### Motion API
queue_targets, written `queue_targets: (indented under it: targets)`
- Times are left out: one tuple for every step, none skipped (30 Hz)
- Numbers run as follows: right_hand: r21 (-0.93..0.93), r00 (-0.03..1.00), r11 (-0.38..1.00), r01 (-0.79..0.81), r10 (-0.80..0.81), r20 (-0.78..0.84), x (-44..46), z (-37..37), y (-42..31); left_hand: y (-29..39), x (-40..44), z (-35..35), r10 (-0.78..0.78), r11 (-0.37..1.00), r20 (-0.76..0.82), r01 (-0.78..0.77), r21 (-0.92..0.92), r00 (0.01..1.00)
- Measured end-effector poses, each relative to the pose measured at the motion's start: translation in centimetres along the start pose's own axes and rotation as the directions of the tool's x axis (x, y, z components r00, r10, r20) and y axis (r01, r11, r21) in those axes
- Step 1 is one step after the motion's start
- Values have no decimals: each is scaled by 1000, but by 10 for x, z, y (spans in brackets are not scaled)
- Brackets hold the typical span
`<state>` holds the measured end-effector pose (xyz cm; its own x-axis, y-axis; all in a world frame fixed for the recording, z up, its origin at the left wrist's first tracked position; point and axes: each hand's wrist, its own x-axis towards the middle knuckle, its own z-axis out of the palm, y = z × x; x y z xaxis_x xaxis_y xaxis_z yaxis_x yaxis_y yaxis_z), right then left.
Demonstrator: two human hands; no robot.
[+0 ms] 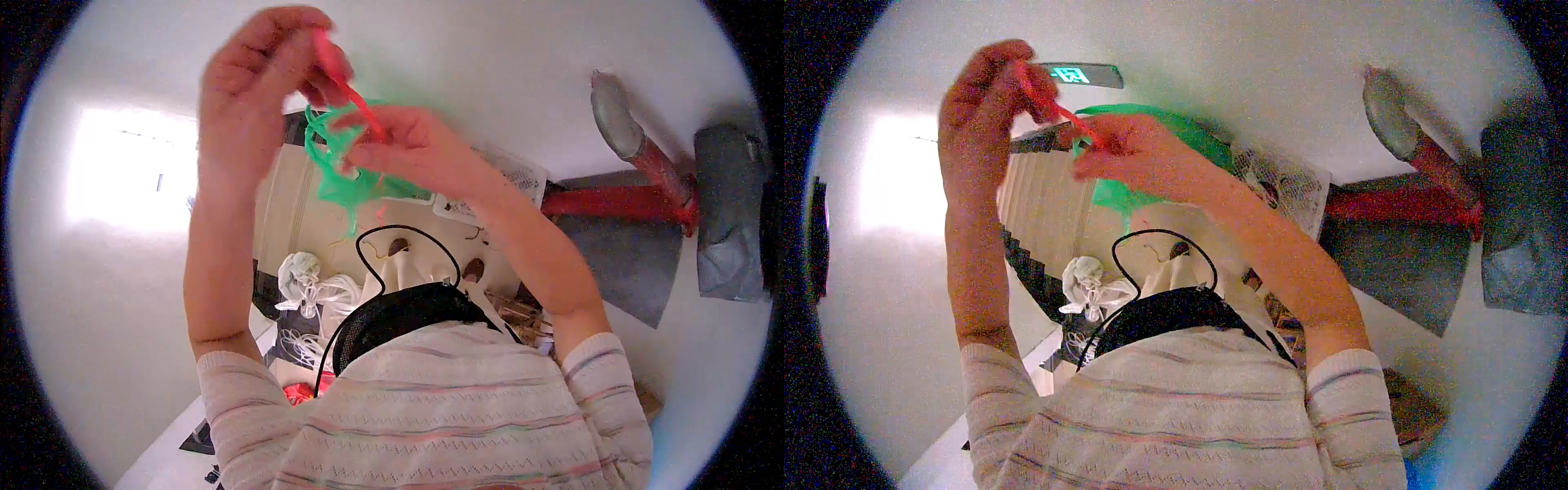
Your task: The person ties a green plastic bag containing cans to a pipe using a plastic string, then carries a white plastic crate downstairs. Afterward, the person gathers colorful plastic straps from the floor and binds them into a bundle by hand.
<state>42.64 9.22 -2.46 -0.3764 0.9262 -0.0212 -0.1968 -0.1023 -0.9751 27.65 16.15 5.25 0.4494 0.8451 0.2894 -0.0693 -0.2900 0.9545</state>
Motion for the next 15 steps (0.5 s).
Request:
queue_targets:
  targets:
    - [-19, 996, 999, -46, 45, -72, -3, -6, 5, 0, 4, -12, 16, 1000, -54, -16, 1, 998]
    - [-35, 985, 995, -96, 90, -144, -14, -19, 15, -2, 7, -25, 31, 1000, -110, -31, 1, 993]
    - [-51, 967, 987, -150, 136, -214, -26, -34, 24, -9, 8, -42, 47, 997, -225, -33, 65, 973]
    - [-29, 953, 991, -131, 118, -277, -39, -51, 30, -15, 6, -60, 20, 996, -291, 5, 84, 956]
    - [-5, 934, 994, -107, 99, -343, -53, -67, 33, -24, 2, -75, -8, 990, -353, 57, 129, 935]
    - [9, 890, 988, -153, 142, -433, -64, -78, 29, -35, -2, -87, -33, 979, -409, 111, 169, 912]
    - [27, 835, 980, -195, 180, -520, -74, -87, 26, -46, -6, -97, -95, 973, -449, 179, 148, 888]
    - [55, 835, 994, -97, 111, -540, -84, -98, 25, -56, -13, -102, -156, 961, -488, 246, 127, 859]
    - [82, 829, 997, 3, 43, -558, -94, -109, 28, -65, -21, -103, -190, 940, -484, 300, 161, 854]
    - [107, 817, 989, 104, -24, -576, -98, -114, 28, -80, -30, -107, -220, 936, -429, 313, 159, 876]
    - [108, 791, 980, 168, -68, -608, -98, -116, 25, -95, -40, -106, -235, 944, -370, 301, 133, 899]
    - [108, 760, 967, 231, -110, -640, -96, -115, 16, -106, -47, -101, -310, 923, -359, 369, 108, 880]
    - [104, 726, 950, 293, -150, -671, -93, -115, 7, -125, -55, -98, -358, 917, -303, 393, 62, 883]
    - [237, 734, 888, 394, -149, -662, -93, -117, 2, -144, -64, -98, -420, 889, -229, 449, 90, 878]
    - [364, 743, 798, 481, -150, -652, -92, -120, -2, -154, -74, -87, -454, 881, -195, 471, 44, 869]
